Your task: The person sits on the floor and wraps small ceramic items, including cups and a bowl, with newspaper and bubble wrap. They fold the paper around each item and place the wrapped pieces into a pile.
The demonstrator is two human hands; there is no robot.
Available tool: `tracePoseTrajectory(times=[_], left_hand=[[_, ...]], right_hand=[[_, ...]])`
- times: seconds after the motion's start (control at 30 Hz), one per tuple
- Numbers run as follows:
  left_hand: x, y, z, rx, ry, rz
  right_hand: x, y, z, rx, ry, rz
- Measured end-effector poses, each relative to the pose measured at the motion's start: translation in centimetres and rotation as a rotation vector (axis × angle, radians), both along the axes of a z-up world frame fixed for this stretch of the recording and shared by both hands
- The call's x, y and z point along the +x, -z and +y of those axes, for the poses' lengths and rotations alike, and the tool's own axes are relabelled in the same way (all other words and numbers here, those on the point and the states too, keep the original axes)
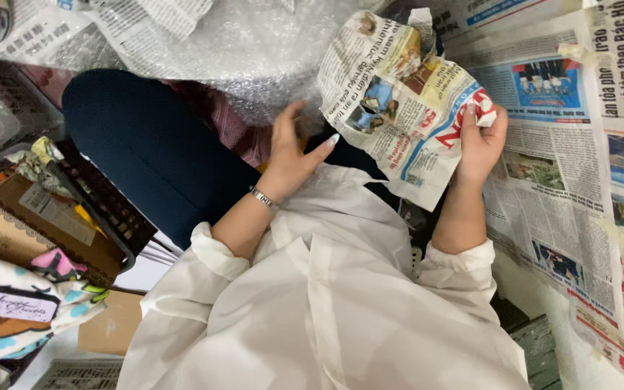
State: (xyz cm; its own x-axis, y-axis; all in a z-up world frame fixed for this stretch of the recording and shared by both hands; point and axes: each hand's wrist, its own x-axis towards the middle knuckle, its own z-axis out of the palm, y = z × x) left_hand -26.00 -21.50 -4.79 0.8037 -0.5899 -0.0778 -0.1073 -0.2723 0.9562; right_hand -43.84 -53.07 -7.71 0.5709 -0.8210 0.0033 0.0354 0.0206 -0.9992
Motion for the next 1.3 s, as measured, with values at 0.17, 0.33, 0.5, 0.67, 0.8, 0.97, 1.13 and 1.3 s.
tracePoseTrajectory(times=[0.17,0.33,0.5,0.67,0.8,0.97,1.13,1.3], left_hand=[[0.1,-3.1,1.7,0.253,0.333,-0.139],[0.2,-5.5,2.5,0.335,0.478,-0.204],[0.2,-6.4,3.1,0.546,0.691,-0.119],[2.9,-6.7,5.1,0.477,0.520,-0.333],[5.8,-8.6,7.8,0.353,0.332,-0.278],[7.7,-9.2,11.0,0.272,0.123,-0.219],[8.9,-7.5,13.8,-0.206,-0.244,0.294],[8.0,-4.5,12.2,-0.383,-0.195,0.208]], right_hand=[[-0.1,1.2,-1.0,0.006,0.017,-0.041],[0.2,0.4,0.1,0.081,0.104,-0.121],[0.6,-0.6,0.4,0.151,0.171,-0.200],[0.7,-1.9,0.5,0.107,0.128,-0.291],[1.5,-2.9,1.0,0.073,0.065,-0.299],[2.5,-2.6,1.9,0.054,0.053,-0.215],[4.1,-3.5,2.1,0.100,0.148,-0.152],[6.3,-5.8,5.0,0.287,-0.039,-0.269]])
